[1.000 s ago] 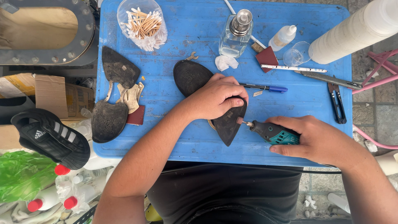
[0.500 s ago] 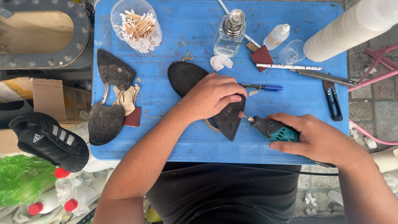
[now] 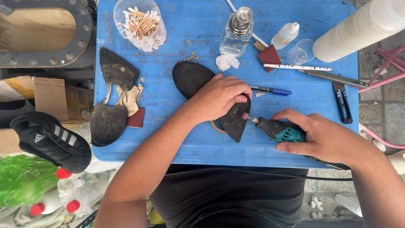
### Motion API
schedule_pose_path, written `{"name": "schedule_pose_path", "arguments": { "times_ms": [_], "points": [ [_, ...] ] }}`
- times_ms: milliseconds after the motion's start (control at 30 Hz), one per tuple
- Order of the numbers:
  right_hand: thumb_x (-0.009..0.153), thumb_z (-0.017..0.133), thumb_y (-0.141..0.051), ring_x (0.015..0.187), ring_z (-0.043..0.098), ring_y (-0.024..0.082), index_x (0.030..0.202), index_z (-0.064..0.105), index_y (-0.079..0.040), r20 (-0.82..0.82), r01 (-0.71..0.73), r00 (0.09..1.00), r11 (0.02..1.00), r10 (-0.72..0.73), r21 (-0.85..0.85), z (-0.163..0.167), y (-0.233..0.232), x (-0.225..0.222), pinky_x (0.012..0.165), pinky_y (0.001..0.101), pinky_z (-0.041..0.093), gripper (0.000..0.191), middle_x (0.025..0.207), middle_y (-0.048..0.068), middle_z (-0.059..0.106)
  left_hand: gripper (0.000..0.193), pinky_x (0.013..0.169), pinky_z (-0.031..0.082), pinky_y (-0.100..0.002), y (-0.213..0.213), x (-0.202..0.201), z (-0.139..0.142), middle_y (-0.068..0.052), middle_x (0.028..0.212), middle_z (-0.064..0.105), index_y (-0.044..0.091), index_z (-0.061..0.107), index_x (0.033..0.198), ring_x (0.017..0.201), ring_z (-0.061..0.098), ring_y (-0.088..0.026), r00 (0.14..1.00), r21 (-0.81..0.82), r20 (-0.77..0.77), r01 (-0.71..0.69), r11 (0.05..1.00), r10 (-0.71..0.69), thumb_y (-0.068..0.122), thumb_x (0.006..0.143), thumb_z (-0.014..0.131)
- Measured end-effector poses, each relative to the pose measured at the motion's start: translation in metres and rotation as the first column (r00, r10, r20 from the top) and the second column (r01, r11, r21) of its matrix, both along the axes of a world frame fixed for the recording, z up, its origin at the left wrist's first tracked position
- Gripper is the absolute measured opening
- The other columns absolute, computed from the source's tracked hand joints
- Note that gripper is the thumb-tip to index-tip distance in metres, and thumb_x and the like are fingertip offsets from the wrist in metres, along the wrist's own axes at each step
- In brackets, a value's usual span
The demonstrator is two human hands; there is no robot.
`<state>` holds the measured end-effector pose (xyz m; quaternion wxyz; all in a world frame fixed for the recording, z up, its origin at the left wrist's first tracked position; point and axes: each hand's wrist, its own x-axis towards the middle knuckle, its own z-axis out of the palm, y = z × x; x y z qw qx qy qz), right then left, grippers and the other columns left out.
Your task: The person sands the edges of a black shoe sole with a sanding block, then uses a rotary tool to grind and smooth the sole's surface. The work is performed on a blue workbench with various tools and materials nearby.
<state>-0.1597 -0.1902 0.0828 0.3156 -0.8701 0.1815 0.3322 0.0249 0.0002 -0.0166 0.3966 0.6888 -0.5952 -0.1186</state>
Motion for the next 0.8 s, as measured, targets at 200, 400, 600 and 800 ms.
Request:
{"name": "schedule_pose_path", "arguments": {
  "times_ms": [200, 400, 600, 800],
  "points": [
    [0.076, 0.082, -0.051, 0.041, 0.057, 0.022, 0.135, 0.062, -0.023, 0.082, -0.021, 0.996, 0.999, 0.017, 0.047, -0.0022, -0.0039, -0.0013, 0.045, 0.0379, 0.040, 0.068, 0.048, 0.010, 0.064, 0.008, 0.099, 0.043, -0.040, -0.0010, -0.0006, 0.0011, 0.003, 0.095, 0.073, 0.014, 0.069, 0.100, 0.101, 0.067, -0.018, 0.999, 0.051, -0.039, -0.006, 0.999, 0.008, 0.020, 0.098, 0.064],
    [0.078, 0.082, -0.050, 0.044, 0.056, 0.023, 0.136, 0.060, -0.024, -0.005, 0.005, 1.000, 1.000, -0.005, 0.011, -0.0034, -0.0055, -0.0012, 0.048, 0.0386, 0.040, 0.067, 0.047, 0.012, 0.060, 0.009, 0.100, 0.043, -0.040, -0.0021, -0.0006, 0.0017, 0.003, 0.095, 0.073, 0.014, 0.070, 0.100, 0.101, 0.067, -0.019, 0.999, 0.071, -0.039, -0.010, 0.997, 0.013, 0.019, 0.099, 0.063],
    [0.076, 0.080, -0.047, 0.043, 0.058, 0.020, 0.135, 0.061, -0.020, 0.065, -0.005, 0.998, 0.995, -0.001, 0.099, -0.0061, -0.0077, -0.0006, 0.046, 0.0369, 0.042, 0.067, 0.048, 0.010, 0.062, 0.009, 0.100, 0.043, -0.040, -0.0021, -0.0012, 0.0016, 0.003, 0.096, 0.073, 0.014, 0.070, 0.100, 0.102, 0.067, -0.018, 0.999, 0.063, -0.047, -0.011, 0.998, 0.014, 0.019, 0.099, 0.063],
    [0.078, 0.082, -0.049, 0.044, 0.056, 0.023, 0.140, 0.061, -0.024, -0.012, 0.003, 1.000, 1.000, -0.002, 0.030, -0.0018, -0.0031, 0.0006, 0.049, 0.0375, 0.042, 0.070, 0.048, 0.014, 0.060, 0.010, 0.099, 0.043, -0.040, -0.0020, -0.0009, 0.0013, 0.002, 0.096, 0.074, 0.014, 0.071, 0.100, 0.102, 0.067, -0.019, 0.999, 0.061, -0.044, -0.007, 0.998, 0.010, 0.019, 0.100, 0.062]
  ]
}}
